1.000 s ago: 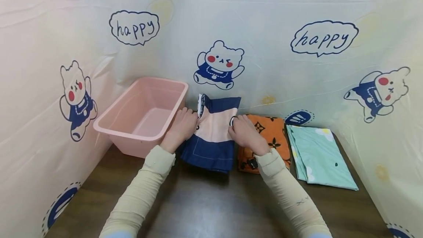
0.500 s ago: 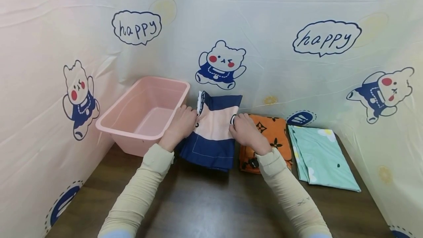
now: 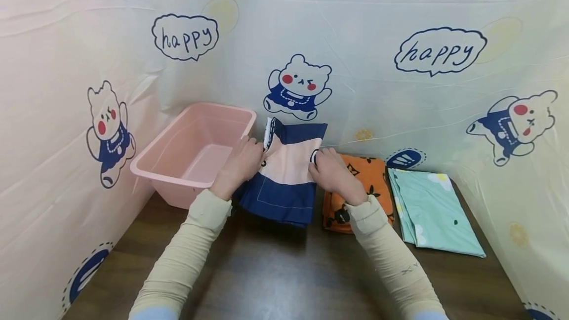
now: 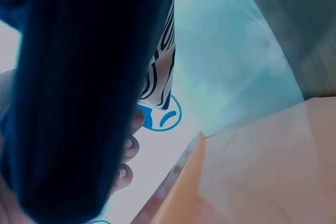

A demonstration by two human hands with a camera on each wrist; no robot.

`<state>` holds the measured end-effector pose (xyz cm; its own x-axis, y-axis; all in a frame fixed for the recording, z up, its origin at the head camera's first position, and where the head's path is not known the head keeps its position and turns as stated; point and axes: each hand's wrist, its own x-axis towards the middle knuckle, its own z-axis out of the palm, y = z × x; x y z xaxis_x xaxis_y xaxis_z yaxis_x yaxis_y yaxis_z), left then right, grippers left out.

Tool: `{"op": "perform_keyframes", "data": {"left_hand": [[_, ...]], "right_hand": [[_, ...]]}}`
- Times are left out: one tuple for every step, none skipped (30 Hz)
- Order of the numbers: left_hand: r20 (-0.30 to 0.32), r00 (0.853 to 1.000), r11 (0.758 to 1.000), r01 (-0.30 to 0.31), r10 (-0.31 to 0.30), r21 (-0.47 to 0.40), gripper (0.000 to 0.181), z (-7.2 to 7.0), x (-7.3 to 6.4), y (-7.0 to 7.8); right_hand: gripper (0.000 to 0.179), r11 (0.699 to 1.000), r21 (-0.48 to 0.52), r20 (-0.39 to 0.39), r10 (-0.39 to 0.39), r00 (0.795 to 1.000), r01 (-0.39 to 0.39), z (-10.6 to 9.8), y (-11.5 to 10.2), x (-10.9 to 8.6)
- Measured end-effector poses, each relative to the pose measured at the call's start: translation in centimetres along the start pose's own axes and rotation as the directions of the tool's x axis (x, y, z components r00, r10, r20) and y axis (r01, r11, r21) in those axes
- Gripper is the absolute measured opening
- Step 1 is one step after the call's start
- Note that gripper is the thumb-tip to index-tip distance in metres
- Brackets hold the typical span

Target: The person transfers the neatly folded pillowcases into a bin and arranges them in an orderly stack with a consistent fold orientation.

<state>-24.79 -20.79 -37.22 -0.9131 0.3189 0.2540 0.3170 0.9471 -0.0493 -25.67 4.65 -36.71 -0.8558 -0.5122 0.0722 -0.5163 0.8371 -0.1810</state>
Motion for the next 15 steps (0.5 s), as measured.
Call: {"op": "perform_keyframes", "data": {"left_hand": [[0.001, 1.000, 1.000, 0.005, -0.005, -0.004, 0.027, -0.2, 0.0, -0.1], [0.002, 1.000, 1.000, 0.010, -0.010, -0.007, 0.027, -0.4, 0.0, -0.1], [0.001, 1.000, 1.000, 0.015, -0.015, -0.007, 0.027, -0.7, -0.1, -0.1], [0.000, 1.000, 1.000, 0.018, -0.018, -0.006, 0.027, -0.9, -0.1, -0.2], [-0.003, 1.000, 1.000, 0.021, -0.021, -0.005, 0.027, -1.1, -0.1, -0.2], [-0.007, 1.000, 1.000, 0.022, -0.022, -0.005, 0.027, -1.3, -0.2, -0.3], [-0.011, 1.000, 1.000, 0.024, -0.025, -0.006, 0.027, -1.5, -0.2, -0.3], [-0.016, 1.000, 1.000, 0.023, -0.023, -0.006, 0.027, -1.7, -0.2, -0.3], [-0.020, 1.000, 1.000, 0.019, -0.019, -0.006, 0.027, -1.9, -0.2, -0.3], [-0.026, 0.999, 1.000, 0.019, -0.019, -0.009, 0.027, -2.0, -0.2, -0.3], [-0.030, 0.999, 1.000, 0.019, -0.019, -0.011, 0.027, -2.2, -0.2, -0.3], [-0.037, 0.999, 1.000, 0.016, -0.017, -0.010, 0.027, -2.4, -0.2, -0.2], [-0.042, 0.999, 1.000, 0.014, -0.015, -0.006, 0.027, -2.5, -0.2, -0.2], [-0.042, 0.999, 1.000, 0.013, -0.013, -0.003, 0.027, -2.6, -0.1, -0.2], [-0.042, 0.999, 1.000, 0.011, -0.010, 0.002, 0.027, -2.7, -0.1, -0.2]], "right_hand": [[0.037, 1.000, 0.002, -0.001, 0.000, 1.000, 0.000, -0.1, -0.1, 0.1], [0.037, 1.000, 0.005, -0.002, 0.000, 1.000, 0.001, -0.1, -0.1, 0.1], [0.038, 1.000, 0.009, -0.003, -0.001, 1.000, 0.001, -0.1, -0.2, 0.2], [0.038, 1.000, 0.015, -0.004, 0.000, 1.000, 0.000, -0.2, -0.3, 0.2], [0.038, 1.000, 0.018, -0.006, 0.003, 1.000, -0.003, -0.2, -0.4, 0.3], [0.038, 1.000, 0.026, -0.007, 0.006, 1.000, -0.006, -0.3, -0.5, 0.2], [0.038, 0.999, 0.033, -0.009, 0.007, 1.000, -0.007, -0.3, -0.6, 0.2], [0.038, 0.999, 0.037, -0.014, 0.009, 1.000, -0.009, -0.4, -0.7, 0.2], [0.037, 0.999, 0.040, -0.021, 0.010, 1.000, -0.009, -0.5, -0.8, 0.2], [0.037, 0.999, 0.043, -0.030, 0.010, 1.000, -0.008, -0.5, -0.8, 0.1], [0.037, 0.999, 0.044, -0.037, 0.007, 0.999, -0.005, -0.6, -0.8, 0.1], [0.037, 0.999, 0.046, -0.044, 0.003, 0.999, -0.001, -0.6, -0.8, 0.0], [0.036, 0.999, 0.047, -0.050, 0.000, 0.999, 0.003, -0.6, -0.8, 0.0], [0.036, 0.999, 0.048, -0.054, -0.004, 0.999, 0.007, -0.7, -0.8, 0.0], [0.036, 0.999, 0.050, -0.057, -0.008, 0.998, 0.010, -0.7, -0.8, 0.0]]}}
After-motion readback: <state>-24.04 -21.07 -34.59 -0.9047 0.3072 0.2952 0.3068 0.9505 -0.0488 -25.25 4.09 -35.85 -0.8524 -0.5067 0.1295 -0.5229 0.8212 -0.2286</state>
